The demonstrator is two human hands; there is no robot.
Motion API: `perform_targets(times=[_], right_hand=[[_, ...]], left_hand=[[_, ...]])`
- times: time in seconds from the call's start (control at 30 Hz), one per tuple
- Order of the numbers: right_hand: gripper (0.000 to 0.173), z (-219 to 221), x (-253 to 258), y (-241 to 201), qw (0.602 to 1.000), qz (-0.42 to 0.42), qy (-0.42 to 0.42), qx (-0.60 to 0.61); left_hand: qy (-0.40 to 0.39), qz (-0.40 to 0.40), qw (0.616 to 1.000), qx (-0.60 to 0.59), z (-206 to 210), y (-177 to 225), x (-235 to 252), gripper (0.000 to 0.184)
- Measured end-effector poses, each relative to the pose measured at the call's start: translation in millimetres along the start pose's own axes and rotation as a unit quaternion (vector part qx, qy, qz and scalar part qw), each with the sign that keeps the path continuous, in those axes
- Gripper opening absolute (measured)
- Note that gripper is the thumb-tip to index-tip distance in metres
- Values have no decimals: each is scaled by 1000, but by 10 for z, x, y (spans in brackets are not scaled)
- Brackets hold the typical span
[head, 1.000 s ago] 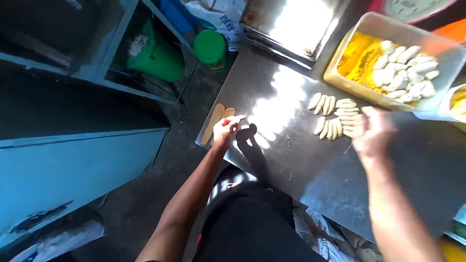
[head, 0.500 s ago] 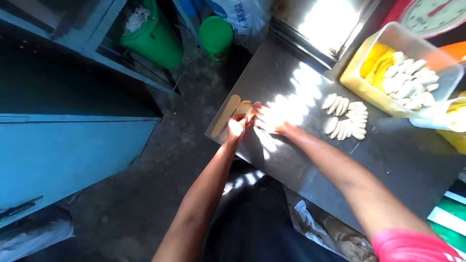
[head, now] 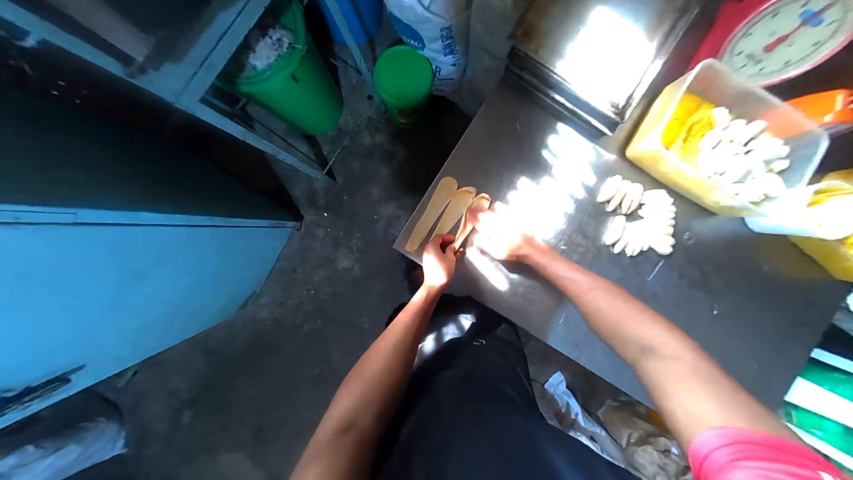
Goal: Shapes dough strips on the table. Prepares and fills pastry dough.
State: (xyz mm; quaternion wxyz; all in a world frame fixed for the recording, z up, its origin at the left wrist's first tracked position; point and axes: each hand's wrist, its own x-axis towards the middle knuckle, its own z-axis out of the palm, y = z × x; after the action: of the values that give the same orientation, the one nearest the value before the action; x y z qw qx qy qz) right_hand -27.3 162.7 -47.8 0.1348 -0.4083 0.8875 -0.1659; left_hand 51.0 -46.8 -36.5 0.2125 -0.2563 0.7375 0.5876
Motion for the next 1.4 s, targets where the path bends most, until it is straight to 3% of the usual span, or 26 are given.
perform_targets(times=[0.1,0.13,0.23,0.3,0.4,0.47,0.53,0.6,0.63,0.7,0.77,0.83,0.93,1.0,1.13,1.2,1.27,1.4], right_hand=[[73,158,-70,-180,995,89,36,22],[70,245,-75,-400,993,92,61,34],[88,748,-242,-1013,994,75,48,70],[93,961,-298,-1299,991,110,41,62],[77,898,-330,-1397,978,153,19,144],[64,632,-469,-1231,973,141,-13,183],[45,225,-751,-866,974,159,74,145],[30,-232,-1274,-221,942,229,228,89],[27,-489,-1618,185,911,280,294,74],[42,-1059,-2449,1010,850,376,369,17],[49,-1564,-3266,1773,783,496,372,-41],[57,-1893,-3916,2421,737,607,295,-30],[53,-2021,-4474,3088,747,630,214,1],[40,-2040,-4575,3323,757,628,178,35],[27,-2142,-4585,3411,762,630,141,56],[27,-2136,-4641,3449,768,627,123,42],[27,-2143,-4633,3386,776,619,119,27],[49,-2205,-4136,2604,745,621,244,-11]], left_hand=[[8,20,999,41,-53,-62,-37,23],[19,33,997,69,-63,-83,-49,23],[66,87,978,180,-114,-326,-204,31],[90,113,954,262,-198,-461,-398,38],[105,142,909,379,-183,-333,-644,38],[90,190,907,364,-3,-47,-614,33],[42,228,911,342,321,359,-391,30],[-8,267,913,309,791,781,-73,26],[-42,265,916,297,1066,999,92,24],[-99,233,924,288,1680,1367,417,25],[-151,212,924,280,2309,1630,703,31],[-176,201,925,271,2965,1804,973,36],[-187,169,933,255,3755,1850,1211,39],[-171,149,941,252,3965,1859,1237,34],[-155,119,964,181,3608,1947,1115,33],[-121,103,980,119,3167,1903,900,31],[-139,56,988,44,2582,1749,527,33],[-92,31,993,60,1584,1091,224,28]])
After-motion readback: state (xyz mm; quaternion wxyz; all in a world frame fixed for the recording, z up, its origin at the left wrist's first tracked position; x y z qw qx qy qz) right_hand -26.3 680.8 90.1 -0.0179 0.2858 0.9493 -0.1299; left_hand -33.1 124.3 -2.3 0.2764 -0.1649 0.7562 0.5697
